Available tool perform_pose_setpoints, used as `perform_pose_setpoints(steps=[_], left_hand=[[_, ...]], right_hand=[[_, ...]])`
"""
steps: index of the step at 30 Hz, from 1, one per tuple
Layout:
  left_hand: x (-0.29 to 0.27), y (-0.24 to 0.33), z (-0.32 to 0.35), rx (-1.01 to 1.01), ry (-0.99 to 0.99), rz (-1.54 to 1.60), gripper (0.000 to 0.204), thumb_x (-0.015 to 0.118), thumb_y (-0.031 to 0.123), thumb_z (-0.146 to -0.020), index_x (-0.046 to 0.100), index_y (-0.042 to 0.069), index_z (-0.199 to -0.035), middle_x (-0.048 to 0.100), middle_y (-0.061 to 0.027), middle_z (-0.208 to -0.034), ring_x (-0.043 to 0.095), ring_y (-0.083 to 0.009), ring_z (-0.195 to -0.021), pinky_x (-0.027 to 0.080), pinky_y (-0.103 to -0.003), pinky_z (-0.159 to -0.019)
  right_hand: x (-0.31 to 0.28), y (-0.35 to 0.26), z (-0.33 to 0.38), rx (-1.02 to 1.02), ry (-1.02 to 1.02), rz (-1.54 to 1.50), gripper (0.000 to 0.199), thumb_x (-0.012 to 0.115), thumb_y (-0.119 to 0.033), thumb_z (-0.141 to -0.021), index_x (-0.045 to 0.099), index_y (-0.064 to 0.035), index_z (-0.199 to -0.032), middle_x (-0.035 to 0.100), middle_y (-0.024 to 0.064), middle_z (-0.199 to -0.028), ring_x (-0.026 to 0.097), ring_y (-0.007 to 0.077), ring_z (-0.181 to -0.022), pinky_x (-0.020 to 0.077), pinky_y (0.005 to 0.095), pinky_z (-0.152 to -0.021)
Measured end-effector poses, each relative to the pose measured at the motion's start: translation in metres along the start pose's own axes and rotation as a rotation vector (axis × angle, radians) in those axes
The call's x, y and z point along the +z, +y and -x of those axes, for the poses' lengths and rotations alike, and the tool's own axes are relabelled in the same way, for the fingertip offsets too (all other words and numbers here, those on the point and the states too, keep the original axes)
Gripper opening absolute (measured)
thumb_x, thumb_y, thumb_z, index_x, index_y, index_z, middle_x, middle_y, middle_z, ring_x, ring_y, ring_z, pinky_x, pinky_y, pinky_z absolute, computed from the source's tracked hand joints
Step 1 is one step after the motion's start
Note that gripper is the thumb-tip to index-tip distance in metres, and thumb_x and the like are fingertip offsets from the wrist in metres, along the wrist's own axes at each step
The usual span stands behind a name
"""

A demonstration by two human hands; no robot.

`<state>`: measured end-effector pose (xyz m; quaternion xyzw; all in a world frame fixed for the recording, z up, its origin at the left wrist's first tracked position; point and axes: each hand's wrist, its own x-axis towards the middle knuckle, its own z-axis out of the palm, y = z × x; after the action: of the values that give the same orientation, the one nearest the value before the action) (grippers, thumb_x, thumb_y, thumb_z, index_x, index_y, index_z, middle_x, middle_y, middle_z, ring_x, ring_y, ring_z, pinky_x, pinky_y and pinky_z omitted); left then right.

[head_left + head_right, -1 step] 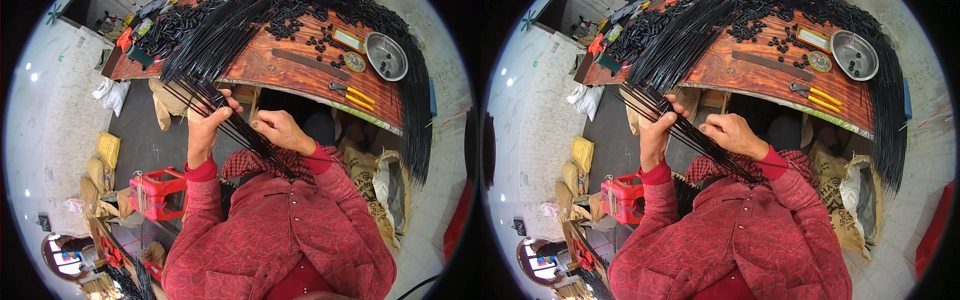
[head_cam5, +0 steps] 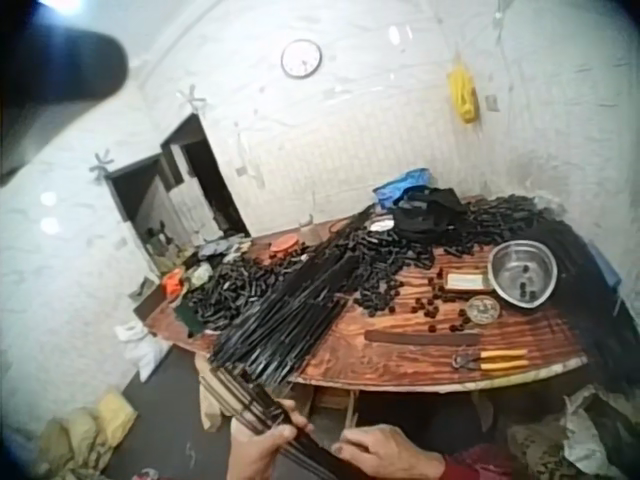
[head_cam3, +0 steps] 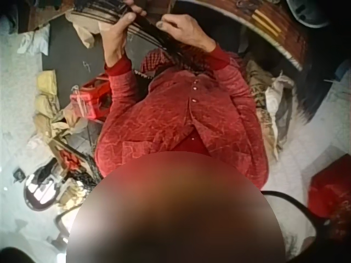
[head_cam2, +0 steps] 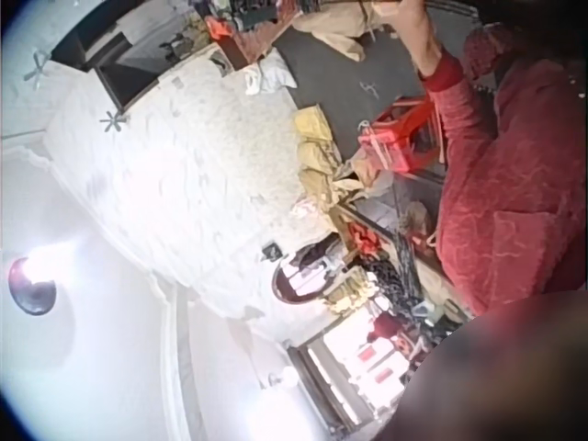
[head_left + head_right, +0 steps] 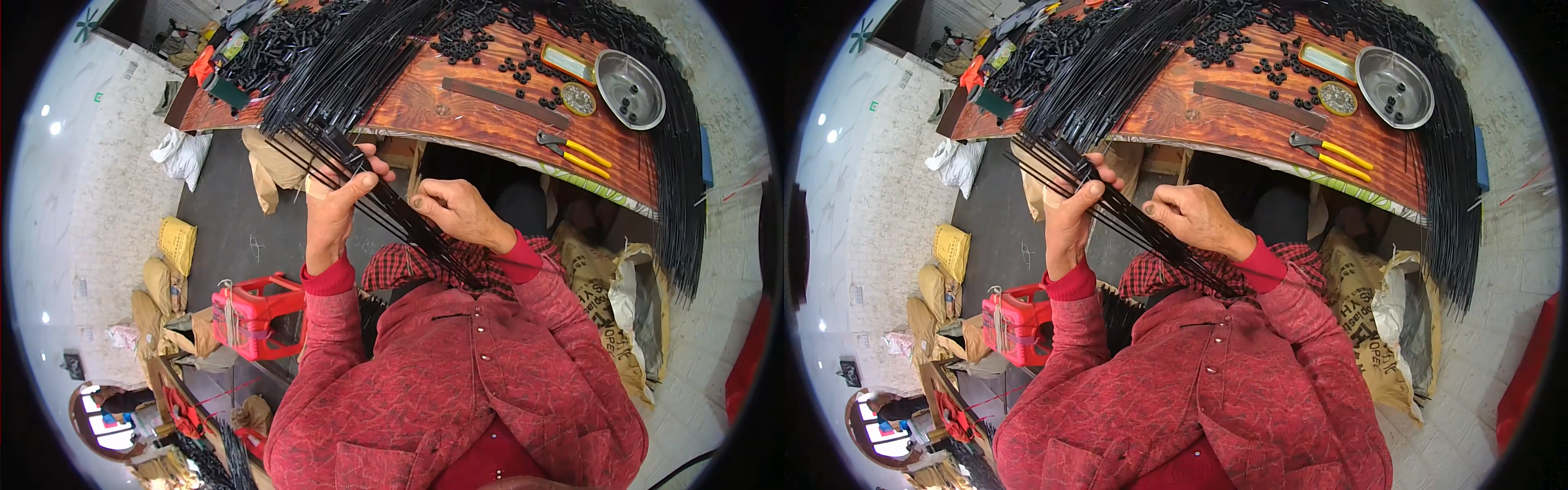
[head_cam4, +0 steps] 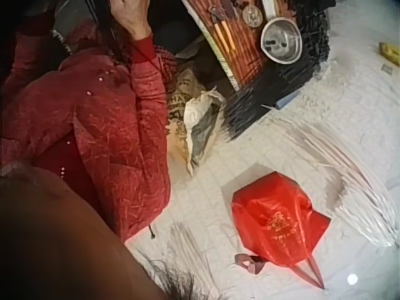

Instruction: Assembling plastic connectors onto black industrial rods and trimming excess material with cutters.

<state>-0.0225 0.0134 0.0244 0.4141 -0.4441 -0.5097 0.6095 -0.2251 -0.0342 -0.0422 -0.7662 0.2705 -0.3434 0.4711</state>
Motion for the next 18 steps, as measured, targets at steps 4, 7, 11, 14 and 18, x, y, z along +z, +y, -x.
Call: perform_pose_setpoints(steps=[4,7,11,14,18], left_hand=[[-0.004,-0.006,-0.002,-0.026,0.035,0.020,0.041,0.072,0.004,-0.081,0.057,-0.005,-0.118,0.069,-0.0123,-0.094,0.068,-0.0253,-0.086,0.055,-0.036,-0.082],[-0.005,-0.007,-0.001,-0.012,0.037,0.014,0.040,0.071,0.005,-0.082,0.057,-0.005,-0.118,0.068,-0.0134,-0.096,0.068,-0.0259,-0.088,0.054,-0.036,-0.083],[0.000,-0.008,-0.005,0.008,0.039,-0.051,0.043,0.070,0.006,-0.081,0.055,-0.005,-0.120,0.068,-0.0131,-0.096,0.067,-0.0261,-0.088,0.054,-0.037,-0.083],[-0.005,-0.016,-0.008,-0.002,0.082,-0.011,0.038,0.068,0.006,-0.085,0.056,-0.003,-0.120,0.067,-0.0112,-0.098,0.066,-0.0246,-0.090,0.053,-0.036,-0.084],[-0.028,-0.031,-0.019,-0.025,0.098,0.013,0.037,0.068,0.004,-0.087,0.055,-0.003,-0.120,0.067,-0.0102,-0.099,0.065,-0.0245,-0.091,0.052,-0.036,-0.085]], right_hand=[[0.002,-0.004,0.006,-0.109,0.037,0.007,0.028,0.063,-0.022,-0.091,0.054,-0.0001,-0.076,0.048,0.0089,-0.059,0.047,0.0180,-0.052,0.0378,0.0331,-0.050],[0.006,-0.007,0.010,-0.177,0.114,0.033,0.031,0.063,-0.022,-0.091,0.054,0.0006,-0.072,0.050,0.0092,-0.059,0.048,0.0192,-0.051,0.0380,0.0319,-0.049],[0.001,-0.010,0.014,0.040,0.091,-0.049,0.035,0.066,-0.029,-0.089,0.058,-0.0018,-0.068,0.054,0.0108,-0.053,0.055,0.0233,-0.046,0.0405,0.0349,-0.047],[0.010,0.010,0.012,0.189,0.043,-0.256,0.038,0.065,-0.033,-0.090,0.062,-0.0018,-0.069,0.057,0.0054,-0.051,0.056,0.0115,-0.046,0.0430,0.0289,-0.048],[0.023,0.047,0.030,0.269,0.023,-0.427,0.030,0.059,-0.027,-0.094,0.065,0.0004,-0.083,0.066,0.0051,-0.068,0.062,0.0107,-0.059,0.0484,0.0277,-0.056]])
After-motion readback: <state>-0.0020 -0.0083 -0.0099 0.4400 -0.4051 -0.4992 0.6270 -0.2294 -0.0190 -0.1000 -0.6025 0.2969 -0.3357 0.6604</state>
